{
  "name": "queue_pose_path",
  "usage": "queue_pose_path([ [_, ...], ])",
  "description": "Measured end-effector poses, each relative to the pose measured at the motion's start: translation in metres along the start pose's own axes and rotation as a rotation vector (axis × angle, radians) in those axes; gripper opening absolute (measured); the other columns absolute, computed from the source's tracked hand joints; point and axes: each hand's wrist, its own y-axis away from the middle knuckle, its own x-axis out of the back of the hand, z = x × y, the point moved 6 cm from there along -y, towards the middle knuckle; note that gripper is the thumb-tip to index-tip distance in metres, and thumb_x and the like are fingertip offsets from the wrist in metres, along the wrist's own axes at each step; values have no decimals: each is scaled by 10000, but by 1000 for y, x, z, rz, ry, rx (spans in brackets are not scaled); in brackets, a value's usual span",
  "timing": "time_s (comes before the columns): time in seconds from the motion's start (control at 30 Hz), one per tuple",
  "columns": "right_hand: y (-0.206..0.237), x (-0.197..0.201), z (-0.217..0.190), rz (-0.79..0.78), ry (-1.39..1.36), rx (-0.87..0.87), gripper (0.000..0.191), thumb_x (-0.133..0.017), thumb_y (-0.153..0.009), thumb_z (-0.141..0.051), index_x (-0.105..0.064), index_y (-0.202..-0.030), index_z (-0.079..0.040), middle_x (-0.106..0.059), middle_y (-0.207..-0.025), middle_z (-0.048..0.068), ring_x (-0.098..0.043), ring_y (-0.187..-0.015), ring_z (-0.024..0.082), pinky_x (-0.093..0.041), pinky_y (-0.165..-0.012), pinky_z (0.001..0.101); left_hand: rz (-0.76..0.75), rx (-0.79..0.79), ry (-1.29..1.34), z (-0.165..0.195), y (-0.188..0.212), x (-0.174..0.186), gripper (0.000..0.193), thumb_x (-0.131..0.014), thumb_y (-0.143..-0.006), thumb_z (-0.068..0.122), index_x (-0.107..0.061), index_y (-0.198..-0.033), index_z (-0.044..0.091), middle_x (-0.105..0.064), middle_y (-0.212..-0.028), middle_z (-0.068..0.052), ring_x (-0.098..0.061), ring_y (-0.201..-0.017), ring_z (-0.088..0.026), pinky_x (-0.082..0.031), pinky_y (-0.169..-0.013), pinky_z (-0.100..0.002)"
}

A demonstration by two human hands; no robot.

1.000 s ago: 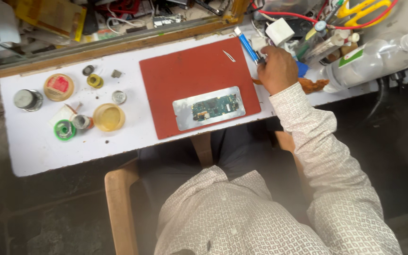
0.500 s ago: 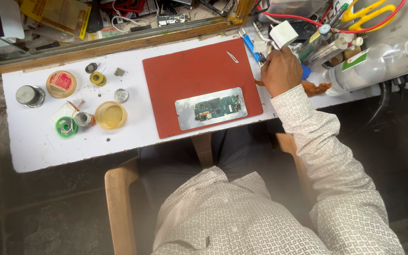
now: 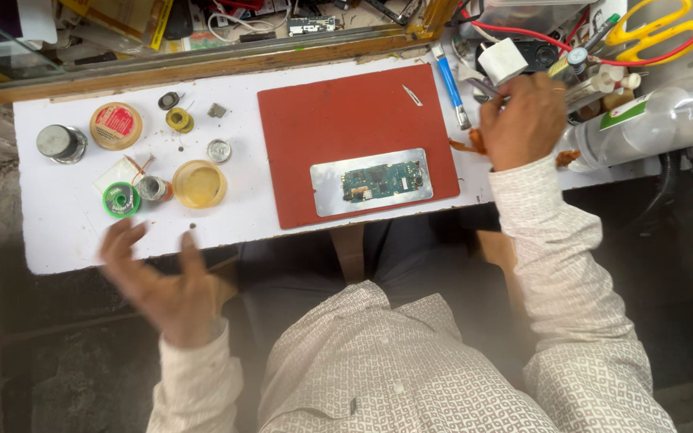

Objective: The person applies flux to a circuit board with a brush, then uses a hot air rework station and tweezers to heat and reposition small components on the board. The person continues to apply heat and adjust components across multiple areas of the board.

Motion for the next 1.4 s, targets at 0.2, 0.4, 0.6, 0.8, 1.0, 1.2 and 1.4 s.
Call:
queue_pose_path([
  [0.2, 8, 17, 27, 49, -544, -165, 55, -718, -964, 21, -704, -1015, 33, -706, -975, 147, -675, -807, 247, -535, -757, 339, -109, 63, -157, -24, 1, -42, 829, -950, -840, 153, -429, -1468, 6, -480, -1436, -200, -466, -1344, -360, -452, -1073, -467],
  [0.4, 41, 9, 47, 48, -1545, -678, 89, -705, -990, 18, -697, -1079, 13, -712, -902, 110, -635, -747, 182, -508, -694, 305, -47, 123, -198, -24, -9, -54, 991, -1006, -769, 217, -383, -1510, 5, -524, -1358, -162, -499, -1256, -333, -470, -1001, -442],
  [0.6, 72, 14, 27, -3, -2003, -788, 112, -704, -1053, -41, -665, -1157, -26, -688, -967, 112, -641, -814, 193, -511, -779, 306, -11, 226, -275, -39, -2, -63, 963, -1032, -725, 284, -439, -1442, 38, -535, -1257, -125, -533, -1126, -292, -417, -992, -486],
  [0.8, 98, 15, 1, -79, -2145, -897, 83, -647, -1081, -166, -630, -1086, -85, -714, -1099, 172, -687, -868, 243, -530, -801, 334, 0, 225, -330, -42, -2, -73, 953, -1013, -714, 339, -463, -1425, 23, -575, -1314, -123, -516, -1215, -333, -367, -1052, -525],
  [1.0, 111, 13, -32, -269, -2145, -750, 177, -680, -1009, -16, -671, -1184, 10, -725, -1126, 189, -706, -940, 237, -570, -864, 327, -19, 318, -352, -47, -7, -80, 909, -990, -716, 340, -496, -1406, 15, -569, -1327, -156, -497, -1278, -363, -345, -1068, -549],
  [1.2, 105, 20, -72, -365, -2049, -603, 214, -705, -980, 2, -715, -1190, 41, -727, -1168, 231, -743, -1001, 307, -624, -857, 395, -47, 131, 129, -17, -10, -88, 803, -930, -835, 142, -450, -1468, 27, -581, -1396, -146, -599, -1306, -311, -523, -1125, -447],
  [1.4, 86, 55, -110, -260, -1925, -365, 199, -732, -954, 56, -727, -1150, 21, -736, -1153, 214, -753, -1005, 292, -644, -847, 406, -109, -105, 348, 40, -5, -98, 849, -906, -856, 78, -385, -1525, 22, -534, -1492, -162, -557, -1405, -307, -504, -1211, -433],
])
